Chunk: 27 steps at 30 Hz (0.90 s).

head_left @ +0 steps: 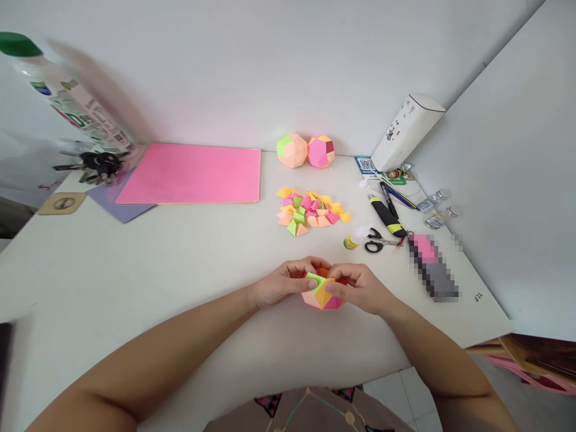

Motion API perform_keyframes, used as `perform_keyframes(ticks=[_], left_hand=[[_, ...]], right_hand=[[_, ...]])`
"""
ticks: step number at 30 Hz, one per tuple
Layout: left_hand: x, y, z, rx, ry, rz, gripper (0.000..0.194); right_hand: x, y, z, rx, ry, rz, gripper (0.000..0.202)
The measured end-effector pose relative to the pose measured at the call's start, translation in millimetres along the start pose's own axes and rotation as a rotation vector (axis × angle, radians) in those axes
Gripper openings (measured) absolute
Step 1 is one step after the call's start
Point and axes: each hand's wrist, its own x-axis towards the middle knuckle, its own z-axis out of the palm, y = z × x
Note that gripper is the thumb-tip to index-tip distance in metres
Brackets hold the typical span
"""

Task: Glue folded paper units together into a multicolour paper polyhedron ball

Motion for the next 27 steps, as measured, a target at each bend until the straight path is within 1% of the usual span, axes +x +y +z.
perform_keyframes(ticks=[3, 7, 14, 20, 27], left_hand=[[-0.5, -1.5, -0.2, 0.028, 0.014, 0.0, 0.01], [-0.5, -2.8, -2.6, 0.065, -0.003, 0.015, 0.009], [0.5, -1.9, -1.3, 0.128, 0.005, 0.018, 0.014], [0.5, -1.2, -0.2, 0.115, 0.011, 0.014, 0.013], [1.3, -2.2, -1.7, 0.127, 0.013, 0.01, 0.013]], right_hand=[[0.2, -0.6, 1.6, -0.033, 0.002, -0.015, 0.027], [0.8, -1.1, 2.7, -0.033, 0.023, -0.021, 0.028], [1.3, -0.1, 2.4, -0.014, 0.004, -0.024, 0.025], [1.2, 4.0, 2.7, -0.05, -0.002, -0.076, 0.023], [1.6, 8.0, 3.7, -0.021, -0.001, -0.113, 0.023]])
